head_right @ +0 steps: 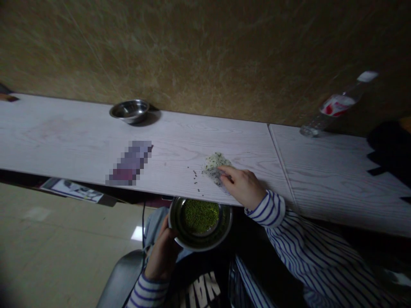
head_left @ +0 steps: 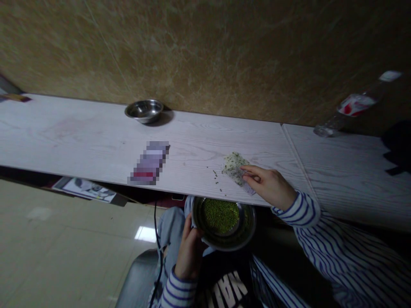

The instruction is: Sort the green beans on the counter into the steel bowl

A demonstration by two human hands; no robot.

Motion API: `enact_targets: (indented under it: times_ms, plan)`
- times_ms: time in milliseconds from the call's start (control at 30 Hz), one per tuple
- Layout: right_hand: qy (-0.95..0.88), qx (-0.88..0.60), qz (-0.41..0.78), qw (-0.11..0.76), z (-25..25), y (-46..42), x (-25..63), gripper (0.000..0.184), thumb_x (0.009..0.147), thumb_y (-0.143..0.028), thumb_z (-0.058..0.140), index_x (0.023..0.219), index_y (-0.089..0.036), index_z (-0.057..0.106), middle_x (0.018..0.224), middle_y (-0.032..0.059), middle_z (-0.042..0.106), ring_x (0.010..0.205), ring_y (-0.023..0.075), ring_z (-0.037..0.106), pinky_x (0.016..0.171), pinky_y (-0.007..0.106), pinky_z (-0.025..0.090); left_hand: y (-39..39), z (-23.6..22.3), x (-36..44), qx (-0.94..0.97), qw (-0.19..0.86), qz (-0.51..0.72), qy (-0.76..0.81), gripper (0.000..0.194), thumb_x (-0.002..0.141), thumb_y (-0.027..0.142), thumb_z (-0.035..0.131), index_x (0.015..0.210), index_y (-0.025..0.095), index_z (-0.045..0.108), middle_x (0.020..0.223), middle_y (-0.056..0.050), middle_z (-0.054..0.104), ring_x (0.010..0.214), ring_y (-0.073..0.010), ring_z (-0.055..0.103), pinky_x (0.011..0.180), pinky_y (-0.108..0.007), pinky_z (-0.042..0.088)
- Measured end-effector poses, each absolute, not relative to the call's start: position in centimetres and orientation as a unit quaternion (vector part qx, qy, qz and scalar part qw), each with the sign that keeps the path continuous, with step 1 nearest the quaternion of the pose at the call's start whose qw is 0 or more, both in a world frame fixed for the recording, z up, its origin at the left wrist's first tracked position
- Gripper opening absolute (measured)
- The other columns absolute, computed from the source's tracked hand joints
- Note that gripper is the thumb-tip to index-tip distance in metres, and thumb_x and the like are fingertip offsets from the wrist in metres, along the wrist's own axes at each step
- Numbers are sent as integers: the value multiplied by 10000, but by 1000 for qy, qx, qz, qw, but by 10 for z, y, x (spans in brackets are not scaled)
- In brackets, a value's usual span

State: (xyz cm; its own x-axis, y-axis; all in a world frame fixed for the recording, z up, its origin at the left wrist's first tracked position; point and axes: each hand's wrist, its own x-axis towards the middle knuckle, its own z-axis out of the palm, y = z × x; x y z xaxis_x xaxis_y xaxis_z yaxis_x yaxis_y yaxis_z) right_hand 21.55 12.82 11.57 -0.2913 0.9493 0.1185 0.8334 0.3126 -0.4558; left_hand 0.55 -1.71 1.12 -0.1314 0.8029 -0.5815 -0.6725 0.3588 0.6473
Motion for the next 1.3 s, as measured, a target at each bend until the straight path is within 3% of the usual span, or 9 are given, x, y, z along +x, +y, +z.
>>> enact_targets:
  times_ms: [467, 800, 1300]
  plan:
    - [-786, -559, 155, 214, 123, 128, 210, 341, 898, -189, 622, 1202, -188, 777, 957, 73, 839, 725, 200, 776, 704, 314, 629, -17, 9, 3, 61, 657, 561, 500, 733, 700, 230, 675, 1417, 304, 542, 1091, -91, 738, 879, -316, 675, 741, -430, 568]
    - [-793, -552, 175, 190, 125, 129, 201, 340, 907, -200, 616, 1205, -193, 780, 980, 69, 838, 802, 213, 788, 752, 325, 625, -17, 11, 2, 58, 652, 576, 490, 727, 701, 229, 693, 1409, 303, 547, 1105, -91, 727, 827, -286, 652, 748, -418, 561]
    - [-785, -556, 179, 207, 118, 123, 205, 334, 898, -209, 615, 1185, -221, 787, 940, 48, 839, 691, 186, 771, 655, 284, 613, -17, 7, 1, 61, 661, 566, 489, 770, 691, 241, 684, 1442, 317, 534, 1072, -88, 743, 889, -332, 674, 762, -443, 550]
